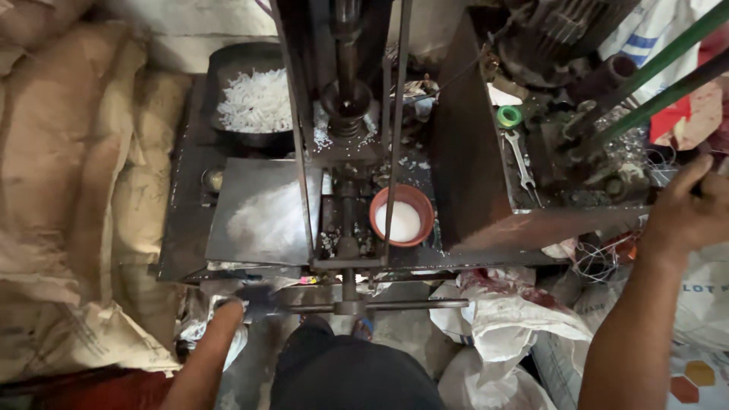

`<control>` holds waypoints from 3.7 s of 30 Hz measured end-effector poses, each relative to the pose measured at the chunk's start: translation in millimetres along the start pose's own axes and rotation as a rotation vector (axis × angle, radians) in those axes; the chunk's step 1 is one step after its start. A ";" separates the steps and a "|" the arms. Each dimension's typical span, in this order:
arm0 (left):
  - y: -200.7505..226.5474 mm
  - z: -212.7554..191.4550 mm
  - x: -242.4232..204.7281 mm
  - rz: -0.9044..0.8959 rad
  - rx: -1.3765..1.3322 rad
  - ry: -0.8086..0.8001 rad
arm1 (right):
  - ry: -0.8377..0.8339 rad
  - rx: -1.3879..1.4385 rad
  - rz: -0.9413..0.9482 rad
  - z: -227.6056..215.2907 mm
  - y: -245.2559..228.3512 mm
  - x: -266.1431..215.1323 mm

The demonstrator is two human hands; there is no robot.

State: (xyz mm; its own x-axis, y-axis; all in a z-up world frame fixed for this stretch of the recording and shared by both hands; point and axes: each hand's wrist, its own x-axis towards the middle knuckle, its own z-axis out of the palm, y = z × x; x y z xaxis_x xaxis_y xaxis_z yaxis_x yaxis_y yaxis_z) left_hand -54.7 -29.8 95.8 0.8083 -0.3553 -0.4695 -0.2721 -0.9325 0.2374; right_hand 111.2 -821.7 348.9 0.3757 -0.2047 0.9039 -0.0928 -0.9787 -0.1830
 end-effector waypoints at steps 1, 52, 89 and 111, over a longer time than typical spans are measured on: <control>-3.6 13.2 -11.2 -0.066 0.072 -0.069 | -0.006 0.063 0.014 7.7 7.3 -4.1; -44.0 20.3 72.3 0.122 -1.216 -0.294 | -1.930 0.775 0.089 -100.5 -615.6 -440.4; -36.0 -128.8 257.8 -0.009 -0.164 0.325 | -1.168 0.907 1.012 144.8 -453.3 -306.1; -49.2 -129.8 57.2 -0.319 -0.324 0.701 | -0.893 0.730 0.745 182.1 -444.1 -337.5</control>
State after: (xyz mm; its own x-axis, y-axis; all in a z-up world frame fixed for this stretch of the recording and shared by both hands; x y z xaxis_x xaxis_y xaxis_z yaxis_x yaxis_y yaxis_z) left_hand 72.7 4.0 167.6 0.9879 0.1444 0.0566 0.1018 -0.8791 0.4656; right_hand 193.5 -320.7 54.7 0.9372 -0.3488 0.0002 -0.1348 -0.3627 -0.9221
